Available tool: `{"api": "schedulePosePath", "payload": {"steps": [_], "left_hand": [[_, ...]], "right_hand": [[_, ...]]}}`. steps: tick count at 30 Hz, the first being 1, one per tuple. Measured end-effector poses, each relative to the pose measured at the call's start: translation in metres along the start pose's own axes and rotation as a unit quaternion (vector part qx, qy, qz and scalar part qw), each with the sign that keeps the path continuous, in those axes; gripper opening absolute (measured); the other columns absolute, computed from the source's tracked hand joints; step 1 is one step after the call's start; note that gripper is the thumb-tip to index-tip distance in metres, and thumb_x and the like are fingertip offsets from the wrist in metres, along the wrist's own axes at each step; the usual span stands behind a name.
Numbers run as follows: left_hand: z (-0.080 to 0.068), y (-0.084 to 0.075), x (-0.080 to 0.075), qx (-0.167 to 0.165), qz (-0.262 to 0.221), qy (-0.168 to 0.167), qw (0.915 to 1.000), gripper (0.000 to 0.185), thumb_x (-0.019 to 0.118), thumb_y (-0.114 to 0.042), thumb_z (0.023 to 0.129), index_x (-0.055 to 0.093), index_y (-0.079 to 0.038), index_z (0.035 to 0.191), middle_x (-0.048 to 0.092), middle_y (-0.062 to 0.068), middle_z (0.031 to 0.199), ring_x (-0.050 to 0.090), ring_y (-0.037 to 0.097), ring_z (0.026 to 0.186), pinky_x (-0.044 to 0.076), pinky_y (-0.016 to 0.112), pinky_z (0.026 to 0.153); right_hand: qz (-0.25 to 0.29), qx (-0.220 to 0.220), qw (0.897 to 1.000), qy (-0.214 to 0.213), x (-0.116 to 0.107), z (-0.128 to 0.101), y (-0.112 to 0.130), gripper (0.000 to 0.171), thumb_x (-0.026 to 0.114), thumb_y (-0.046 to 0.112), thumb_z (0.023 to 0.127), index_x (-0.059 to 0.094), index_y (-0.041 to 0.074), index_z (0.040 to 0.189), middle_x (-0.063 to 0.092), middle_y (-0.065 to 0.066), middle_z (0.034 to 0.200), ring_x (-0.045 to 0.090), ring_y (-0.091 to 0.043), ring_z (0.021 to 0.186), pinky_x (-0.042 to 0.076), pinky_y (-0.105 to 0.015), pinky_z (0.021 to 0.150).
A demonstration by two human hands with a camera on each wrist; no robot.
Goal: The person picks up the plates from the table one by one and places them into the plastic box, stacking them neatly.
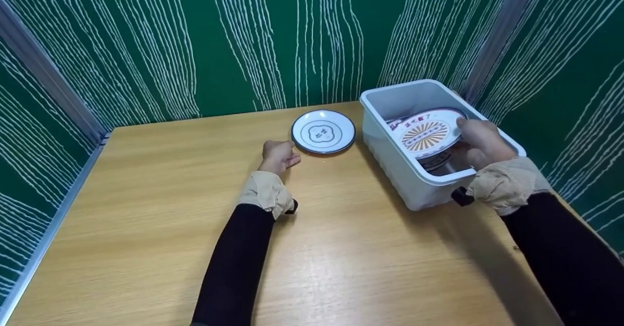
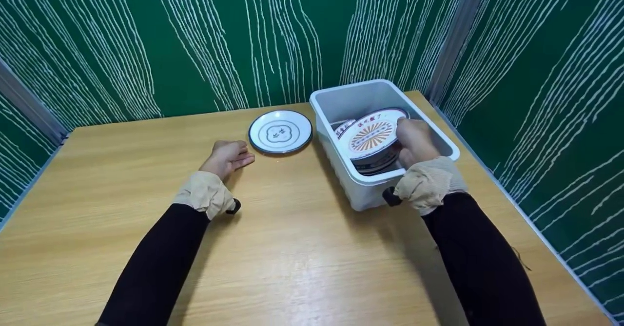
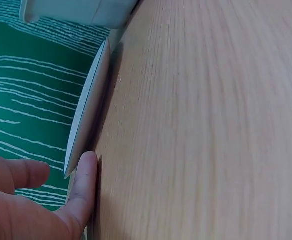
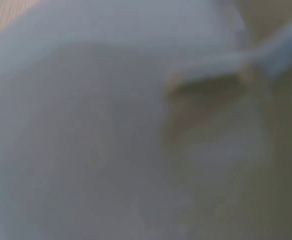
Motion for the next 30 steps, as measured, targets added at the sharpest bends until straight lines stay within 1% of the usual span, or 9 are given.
{"api": "schedulePosePath", "payload": {"steps": [5, 7, 9, 12, 17, 19, 22, 26, 30], "left_hand": [[-0.001, -0.001, 0.005, 0.008, -0.008, 0.02, 0.9997, 0.037, 0.058, -0.004, 0.102, 0.049, 0.005, 0.137, 0.06, 0.018, 0.115, 0.068, 0.029, 0.1, 0.061, 0.034, 0.087], [-0.002, 0.0, 0.009, 0.005, -0.011, 0.033, 0.9994, 0.036, 0.056, -0.002, 0.101, 0.049, 0.005, 0.136, 0.061, 0.019, 0.113, 0.068, 0.029, 0.1, 0.061, 0.035, 0.088], [-0.002, 0.002, 0.013, 0.001, -0.017, 0.047, 0.9987, 0.038, 0.055, 0.0, 0.101, 0.047, 0.006, 0.138, 0.062, 0.02, 0.115, 0.069, 0.029, 0.102, 0.061, 0.035, 0.089], [-0.003, 0.004, 0.019, -0.005, -0.024, 0.056, 0.9981, 0.046, 0.054, -0.001, 0.101, 0.041, 0.004, 0.145, 0.063, 0.021, 0.119, 0.069, 0.03, 0.106, 0.061, 0.033, 0.088], [-0.003, 0.006, 0.027, -0.007, -0.039, 0.054, 0.9977, 0.053, 0.055, 0.001, 0.101, 0.034, 0.003, 0.15, 0.062, 0.023, 0.124, 0.069, 0.03, 0.102, 0.061, 0.034, 0.088], [-0.003, 0.006, 0.028, -0.005, -0.044, 0.048, 0.9979, 0.053, 0.055, 0.004, 0.1, 0.035, 0.004, 0.148, 0.063, 0.023, 0.125, 0.069, 0.03, 0.099, 0.061, 0.034, 0.088], [-0.002, 0.007, 0.029, 0.005, -0.048, 0.031, 0.9983, 0.051, 0.056, 0.009, 0.097, 0.038, 0.006, 0.145, 0.065, 0.023, 0.118, 0.069, 0.028, 0.09, 0.061, 0.034, 0.087], [-0.002, 0.005, 0.031, 0.019, -0.039, -0.003, 0.9991, 0.048, 0.055, 0.016, 0.093, 0.044, 0.008, 0.139, 0.067, 0.021, 0.109, 0.072, 0.028, 0.087, 0.063, 0.033, 0.082], [-0.003, 0.002, 0.033, 0.021, -0.023, -0.036, 0.9989, 0.052, 0.053, 0.022, 0.09, 0.045, 0.006, 0.139, 0.067, 0.021, 0.109, 0.074, 0.03, 0.092, 0.063, 0.032, 0.078]], "right_hand": [[-0.056, -0.038, 0.997, 0.022, 0.003, 0.001, 0.002, 0.037, 0.035, 0.033, 0.11, 0.043, 0.008, 0.137, 0.06, -0.001, 0.109, 0.059, -0.008, 0.102, 0.051, -0.016, 0.085], [-0.068, -0.047, 0.996, 0.026, 0.003, 0.001, 0.002, 0.028, 0.035, 0.031, 0.11, 0.047, 0.009, 0.124, 0.062, 0.002, 0.097, 0.06, -0.006, 0.094, 0.05, -0.015, 0.082], [-0.079, -0.048, 0.995, 0.03, 0.003, 0.001, 0.002, 0.026, 0.035, 0.03, 0.11, 0.048, 0.01, 0.12, 0.063, 0.003, 0.094, 0.06, -0.005, 0.091, 0.05, -0.015, 0.082], [-0.084, -0.042, 0.995, 0.025, 0.003, 0.001, 0.001, 0.026, 0.036, 0.029, 0.111, 0.046, 0.01, 0.124, 0.06, -0.001, 0.108, 0.06, -0.007, 0.099, 0.051, -0.015, 0.084], [-0.027, -0.008, 0.999, 0.034, 0.007, 0.001, -0.005, 0.035, 0.04, 0.028, 0.11, 0.037, 0.012, 0.141, 0.048, -0.007, 0.136, 0.053, -0.015, 0.124, 0.051, -0.021, 0.096], [-0.013, 0.005, 0.999, 0.04, 0.009, 0.001, -0.007, 0.039, 0.041, 0.029, 0.11, 0.034, 0.013, 0.145, 0.048, -0.007, 0.139, 0.052, -0.017, 0.128, 0.051, -0.025, 0.1], [-0.015, 0.014, 0.999, 0.047, 0.011, 0.001, -0.009, 0.033, 0.042, 0.029, 0.11, 0.038, 0.015, 0.139, 0.05, -0.007, 0.139, 0.053, -0.018, 0.128, 0.05, -0.027, 0.102], [-0.008, 0.031, 0.998, 0.054, 0.012, -0.001, -0.008, 0.04, 0.041, 0.031, 0.11, 0.032, 0.017, 0.147, 0.048, -0.005, 0.144, 0.049, -0.018, 0.132, 0.046, -0.029, 0.108], [-0.012, 0.03, 0.998, 0.049, 0.012, -0.001, -0.008, 0.053, 0.04, 0.032, 0.11, 0.02, 0.018, 0.157, 0.044, -0.005, 0.147, 0.046, -0.019, 0.135, 0.041, -0.031, 0.113]]}}
Point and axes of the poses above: each hand's wrist, its own z-axis towards the middle knuckle, its own x-axis out of the palm, y = z × x, the point moved 8 cm from there along z, towards the middle knuckle
